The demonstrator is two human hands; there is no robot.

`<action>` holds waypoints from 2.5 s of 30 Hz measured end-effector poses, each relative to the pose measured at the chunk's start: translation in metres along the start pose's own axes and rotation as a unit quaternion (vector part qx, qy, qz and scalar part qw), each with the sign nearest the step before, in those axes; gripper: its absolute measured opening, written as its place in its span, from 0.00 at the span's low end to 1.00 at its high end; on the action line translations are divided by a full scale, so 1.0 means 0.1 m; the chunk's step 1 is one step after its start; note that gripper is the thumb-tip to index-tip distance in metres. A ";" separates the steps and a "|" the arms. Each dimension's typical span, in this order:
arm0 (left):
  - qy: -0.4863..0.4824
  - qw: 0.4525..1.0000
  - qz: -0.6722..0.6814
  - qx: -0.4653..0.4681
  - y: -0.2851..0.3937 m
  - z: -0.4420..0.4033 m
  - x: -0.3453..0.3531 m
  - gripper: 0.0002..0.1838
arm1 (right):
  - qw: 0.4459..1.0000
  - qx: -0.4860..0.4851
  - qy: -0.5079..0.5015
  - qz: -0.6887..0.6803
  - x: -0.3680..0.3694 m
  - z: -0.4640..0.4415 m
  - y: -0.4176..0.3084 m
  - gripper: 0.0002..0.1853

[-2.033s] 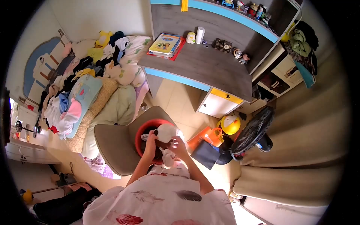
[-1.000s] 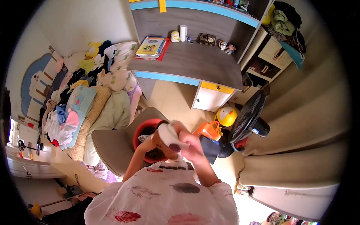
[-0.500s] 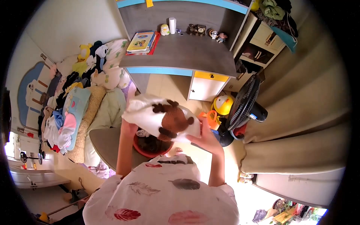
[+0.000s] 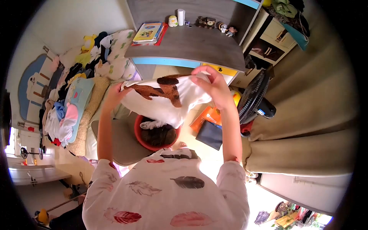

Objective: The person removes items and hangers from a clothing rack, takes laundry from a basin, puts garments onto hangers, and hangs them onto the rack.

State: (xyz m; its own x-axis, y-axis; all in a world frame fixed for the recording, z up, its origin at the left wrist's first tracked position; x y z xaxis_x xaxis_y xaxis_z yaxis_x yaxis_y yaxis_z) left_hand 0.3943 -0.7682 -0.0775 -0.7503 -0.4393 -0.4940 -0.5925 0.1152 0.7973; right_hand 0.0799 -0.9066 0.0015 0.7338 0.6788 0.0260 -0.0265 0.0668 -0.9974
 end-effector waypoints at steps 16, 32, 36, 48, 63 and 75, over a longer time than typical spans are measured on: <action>-0.138 0.968 -0.210 -0.001 0.31 1.42 0.49 0.22 | 0.903 -0.198 -0.317 -0.214 1.07 0.33 -0.35 0.33; 0.496 0.838 0.110 -0.199 1.27 3.83 -0.02 0.12 | 0.892 -0.351 -0.270 -0.095 1.85 0.89 -0.45 0.26; 0.624 0.740 0.049 -0.246 1.73 4.52 0.08 0.14 | 0.880 -0.373 -0.293 0.031 2.24 1.24 -0.34 0.14; 0.614 0.742 0.073 -0.259 2.66 6.24 0.97 0.11 | 0.834 -0.218 -0.506 -0.028 3.72 2.43 0.81 0.08; 0.627 0.507 -0.080 -0.586 1.74 7.66 2.23 0.31 | 0.351 0.279 -0.879 -0.161 5.11 4.48 1.08 0.03; 0.989 0.145 0.019 -0.012 1.46 8.01 0.93 0.26 | 0.045 0.269 -0.960 -0.069 6.57 4.77 1.28 0.07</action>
State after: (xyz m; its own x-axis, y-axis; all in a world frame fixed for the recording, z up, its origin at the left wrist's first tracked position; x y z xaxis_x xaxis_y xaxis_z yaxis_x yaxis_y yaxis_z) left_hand 0.0031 -0.0788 -0.2846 0.8139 0.1633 0.5575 -0.5794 0.1589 0.7994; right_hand 0.2343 -0.1032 -0.0771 -0.6449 -0.5765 0.5017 -0.5024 -0.1749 -0.8468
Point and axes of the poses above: each hand's wrist, its own z-axis away from the middle knuckle, its own x-axis out of the palm, y = z × x, the point moved 2 cm from there along -z, towards the middle knuckle, and after that the axes turned 10 degrees about x, right-handed, at the moved point
